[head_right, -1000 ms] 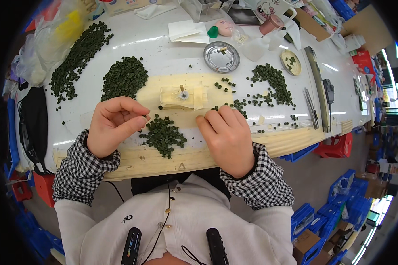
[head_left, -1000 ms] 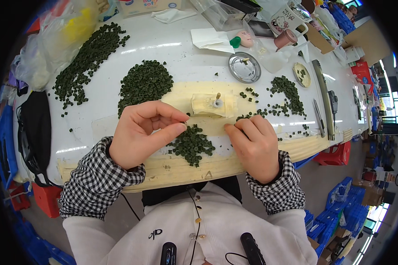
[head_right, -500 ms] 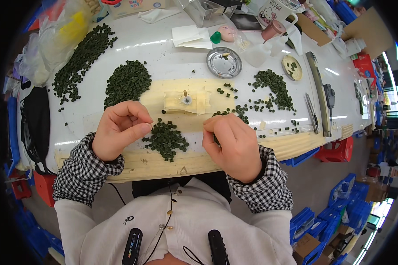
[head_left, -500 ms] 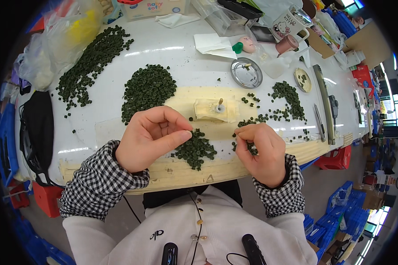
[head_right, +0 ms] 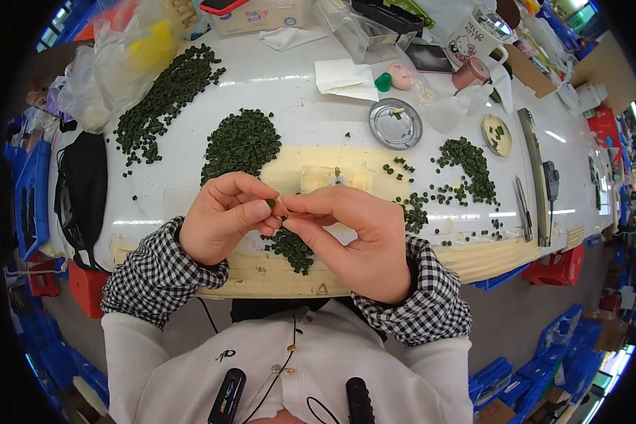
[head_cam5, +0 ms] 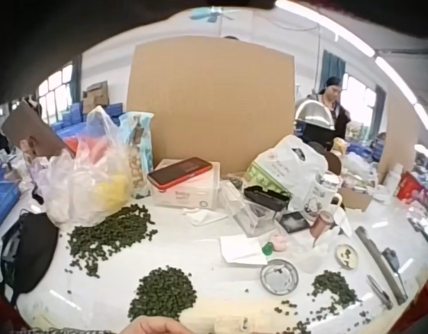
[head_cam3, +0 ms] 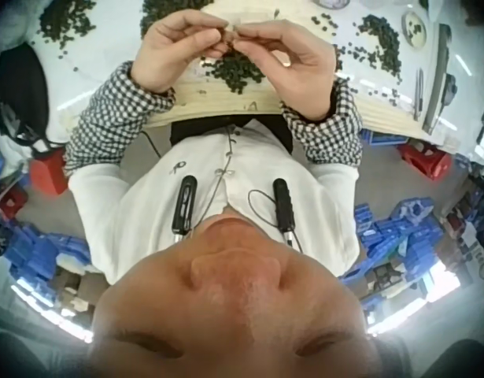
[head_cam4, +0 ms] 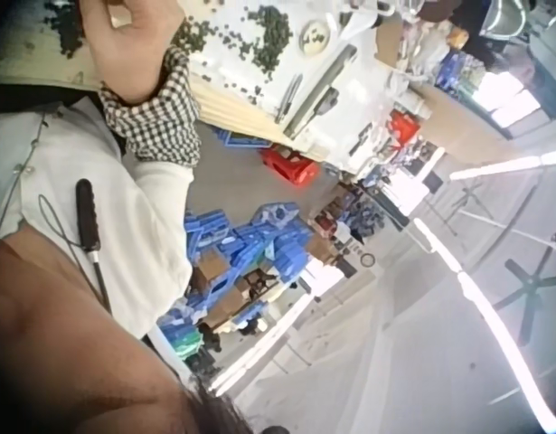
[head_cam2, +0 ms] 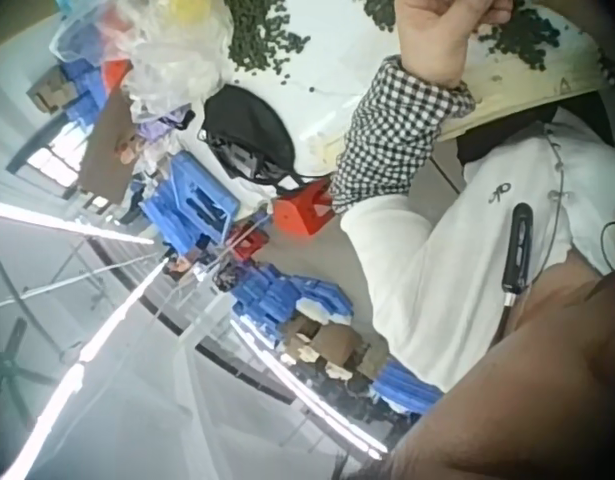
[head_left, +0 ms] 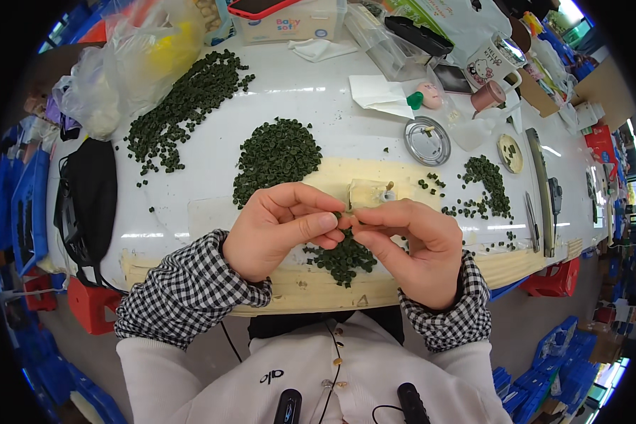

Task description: Assembling small green and black plastic components into a yellow plastic base at a factory workbench.

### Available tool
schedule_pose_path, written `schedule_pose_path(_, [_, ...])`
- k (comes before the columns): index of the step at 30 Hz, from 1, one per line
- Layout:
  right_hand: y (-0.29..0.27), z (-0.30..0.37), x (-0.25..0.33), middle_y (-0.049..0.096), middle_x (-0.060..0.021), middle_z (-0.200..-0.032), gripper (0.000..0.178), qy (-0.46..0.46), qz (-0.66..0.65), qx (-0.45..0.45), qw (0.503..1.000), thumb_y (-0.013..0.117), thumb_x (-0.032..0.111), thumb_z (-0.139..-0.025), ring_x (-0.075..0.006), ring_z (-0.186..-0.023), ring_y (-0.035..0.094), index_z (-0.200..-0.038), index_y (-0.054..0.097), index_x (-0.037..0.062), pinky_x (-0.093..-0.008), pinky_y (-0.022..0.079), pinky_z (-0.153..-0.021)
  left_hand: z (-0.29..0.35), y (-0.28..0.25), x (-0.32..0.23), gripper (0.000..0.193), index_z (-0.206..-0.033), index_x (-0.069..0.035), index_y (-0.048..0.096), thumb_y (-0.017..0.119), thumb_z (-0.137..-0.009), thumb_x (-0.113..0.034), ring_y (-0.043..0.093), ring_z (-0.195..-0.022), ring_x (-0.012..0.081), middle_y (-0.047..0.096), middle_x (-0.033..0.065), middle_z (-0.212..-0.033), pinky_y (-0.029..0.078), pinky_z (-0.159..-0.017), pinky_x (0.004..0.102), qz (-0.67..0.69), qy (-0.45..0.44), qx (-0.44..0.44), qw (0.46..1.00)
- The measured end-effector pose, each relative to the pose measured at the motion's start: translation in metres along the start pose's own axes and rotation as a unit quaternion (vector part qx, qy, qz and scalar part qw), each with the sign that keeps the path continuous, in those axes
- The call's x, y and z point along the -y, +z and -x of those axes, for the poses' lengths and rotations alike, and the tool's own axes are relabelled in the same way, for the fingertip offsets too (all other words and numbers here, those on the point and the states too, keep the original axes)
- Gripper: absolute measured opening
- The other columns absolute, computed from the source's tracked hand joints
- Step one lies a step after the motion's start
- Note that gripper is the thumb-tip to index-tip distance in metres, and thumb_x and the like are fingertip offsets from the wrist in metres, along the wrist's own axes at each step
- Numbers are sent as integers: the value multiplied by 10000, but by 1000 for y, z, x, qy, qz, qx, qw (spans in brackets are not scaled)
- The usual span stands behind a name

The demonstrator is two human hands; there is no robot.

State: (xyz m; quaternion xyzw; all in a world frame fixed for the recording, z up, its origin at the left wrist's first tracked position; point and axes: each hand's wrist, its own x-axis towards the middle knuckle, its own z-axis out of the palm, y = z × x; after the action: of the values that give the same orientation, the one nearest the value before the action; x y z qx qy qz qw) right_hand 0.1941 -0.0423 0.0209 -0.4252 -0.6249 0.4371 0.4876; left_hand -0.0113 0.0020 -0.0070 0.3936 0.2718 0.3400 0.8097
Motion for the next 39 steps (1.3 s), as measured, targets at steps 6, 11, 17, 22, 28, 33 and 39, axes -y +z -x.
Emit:
schedule_pose_path(6, [-9,-3,-4,675,-123,-957,181,-39,76,44,995,633,-86,-839,-170,-895,659,-1013,661,-46,-258,517,-810,1,2,0,133,-1035,-12,611,597,-903,3,680,-863,179,682,140,-985,578,-769,289,-6,23,-10,1000])
schedule_pose_path(11, [1,1,-8,683,-102,-901,139,41,-37,-17,998,654,-36,-841,-142,-826,667,-980,668,-33,-250,536,-751,3,3,3,141,-1029,-2,609,599,-891,29,682,-859,178,686,149,-979,580,-768,296,-34,55,-11,998])
schedule_pose_path(17, [3,-1,-14,640,-86,-905,139,16,-32,-10,999,662,-30,-841,-144,-831,664,-978,648,-42,-250,537,-755,6,10,0,125,-1001,20,612,607,-879,50,683,-853,179,686,140,-941,577,-763,292,-39,66,-29,997])
schedule_pose_path(22, [9,0,-14,632,-86,-917,139,29,-54,-13,998,667,-38,-833,-144,-825,658,-971,650,-42,-253,537,-757,8,10,2,118,-972,29,619,634,-860,62,676,-846,163,681,129,-923,570,-762,281,-63,84,-31,994])
schedule_pose_path(28, [10,-1,-13,629,-88,-924,126,1,-13,-2,1000,660,-50,-830,-145,-835,651,-955,648,-47,-255,538,-762,9,9,3,113,-952,31,626,644,-850,73,669,-841,153,677,126,-923,556,-754,259,-75,117,-31,990])
schedule_pose_path(33, [12,0,-14,635,-95,-906,143,-10,3,-22,1000,667,-64,-811,-150,-811,650,-951,651,-40,-252,533,-733,10,10,4,113,-952,32,626,642,-850,77,668,-843,154,675,128,-918,552,-752,255,-74,120,-36,989])
schedule_pose_path(39, [10,0,-11,652,-115,-894,177,-129,154,-24,979,686,-83,-783,-179,-780,649,-947,666,-18,-252,518,-694,10,9,5,144,-985,54,641,662,-843,60,669,-857,143,687,130,-932,556,-779,248,-58,120,-41,990])
